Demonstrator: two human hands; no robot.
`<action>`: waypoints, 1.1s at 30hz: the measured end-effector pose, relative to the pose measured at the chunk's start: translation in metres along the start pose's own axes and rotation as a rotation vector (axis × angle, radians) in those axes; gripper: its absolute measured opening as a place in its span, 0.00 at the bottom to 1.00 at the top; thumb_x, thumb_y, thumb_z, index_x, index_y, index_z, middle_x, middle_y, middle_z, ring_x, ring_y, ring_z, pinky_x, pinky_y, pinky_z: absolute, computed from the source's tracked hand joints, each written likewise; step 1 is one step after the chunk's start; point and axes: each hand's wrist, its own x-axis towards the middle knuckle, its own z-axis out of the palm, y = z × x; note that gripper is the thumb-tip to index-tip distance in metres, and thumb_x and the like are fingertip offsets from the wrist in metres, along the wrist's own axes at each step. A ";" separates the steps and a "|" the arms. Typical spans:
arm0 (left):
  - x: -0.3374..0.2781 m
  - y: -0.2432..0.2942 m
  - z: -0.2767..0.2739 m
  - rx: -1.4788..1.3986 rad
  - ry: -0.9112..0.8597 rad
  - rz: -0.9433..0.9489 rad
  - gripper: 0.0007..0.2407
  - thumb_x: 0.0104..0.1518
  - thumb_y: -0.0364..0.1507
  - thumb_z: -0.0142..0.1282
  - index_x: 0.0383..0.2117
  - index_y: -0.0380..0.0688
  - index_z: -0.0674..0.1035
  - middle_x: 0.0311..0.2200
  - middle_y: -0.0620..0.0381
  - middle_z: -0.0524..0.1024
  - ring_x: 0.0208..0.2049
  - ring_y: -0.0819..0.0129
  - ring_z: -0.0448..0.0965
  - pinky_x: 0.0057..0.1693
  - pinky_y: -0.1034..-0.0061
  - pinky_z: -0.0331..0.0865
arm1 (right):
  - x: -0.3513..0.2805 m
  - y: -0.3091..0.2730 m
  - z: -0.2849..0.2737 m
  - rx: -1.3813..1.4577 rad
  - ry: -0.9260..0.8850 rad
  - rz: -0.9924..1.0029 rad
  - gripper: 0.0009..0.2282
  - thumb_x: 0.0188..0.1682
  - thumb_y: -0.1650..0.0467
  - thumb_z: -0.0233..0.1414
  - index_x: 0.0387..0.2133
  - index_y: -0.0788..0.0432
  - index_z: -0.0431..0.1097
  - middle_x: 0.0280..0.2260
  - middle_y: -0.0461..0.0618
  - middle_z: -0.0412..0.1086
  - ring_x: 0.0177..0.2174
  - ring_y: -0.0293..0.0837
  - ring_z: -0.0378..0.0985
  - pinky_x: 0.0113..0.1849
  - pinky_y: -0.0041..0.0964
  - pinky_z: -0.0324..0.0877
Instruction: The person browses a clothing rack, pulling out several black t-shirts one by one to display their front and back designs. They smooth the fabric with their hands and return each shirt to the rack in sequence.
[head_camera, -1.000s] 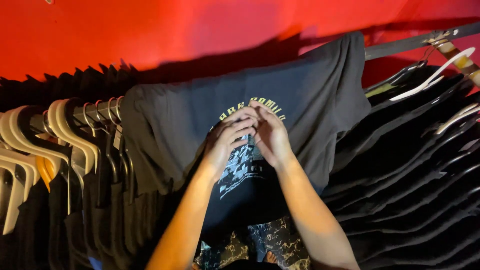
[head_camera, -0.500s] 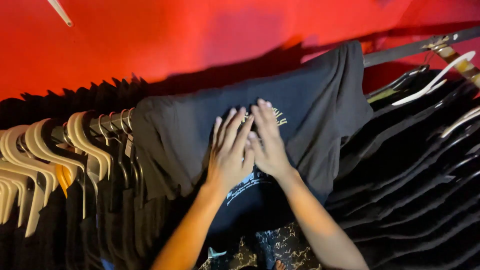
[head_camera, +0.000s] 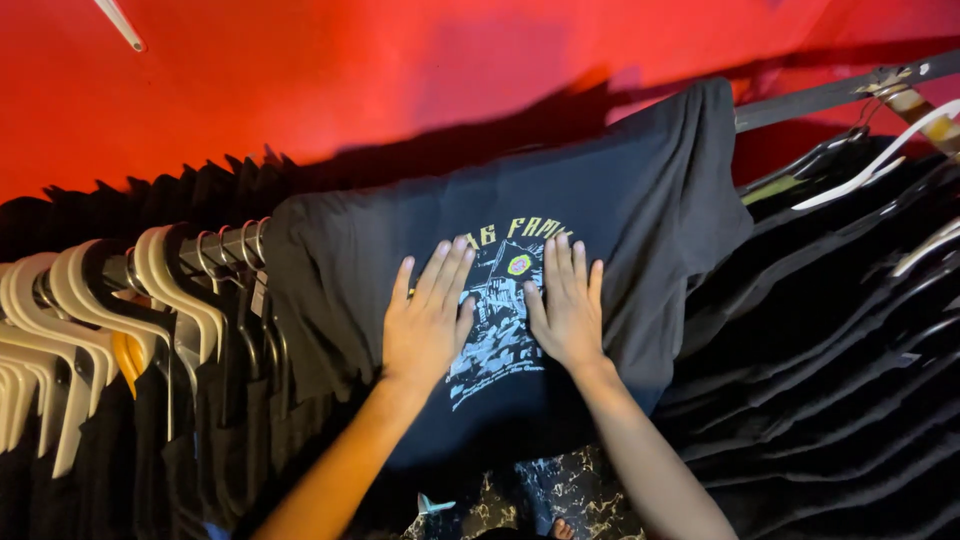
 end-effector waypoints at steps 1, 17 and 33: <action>-0.008 0.004 0.000 0.000 0.001 0.002 0.24 0.67 0.36 0.41 0.71 0.51 0.61 0.73 0.62 0.56 0.73 0.70 0.53 0.76 0.58 0.39 | -0.001 0.001 -0.004 -0.001 0.002 0.001 0.31 0.59 0.58 0.44 0.73 0.55 0.43 0.73 0.52 0.40 0.71 0.54 0.37 0.66 0.59 0.30; -0.056 -0.002 -0.029 0.053 -0.027 0.019 0.25 0.63 0.38 0.45 0.68 0.51 0.66 0.71 0.56 0.61 0.72 0.64 0.58 0.75 0.58 0.45 | -0.063 0.001 -0.013 0.035 -0.038 0.033 0.31 0.53 0.61 0.52 0.69 0.57 0.52 0.71 0.54 0.48 0.69 0.56 0.45 0.66 0.62 0.36; -0.069 -0.024 -0.018 0.200 0.128 -0.074 0.27 0.61 0.40 0.45 0.67 0.45 0.70 0.70 0.53 0.63 0.71 0.62 0.61 0.74 0.54 0.43 | -0.019 -0.045 0.015 -0.015 0.026 -0.590 0.28 0.60 0.56 0.39 0.72 0.48 0.48 0.73 0.50 0.40 0.70 0.56 0.39 0.65 0.63 0.36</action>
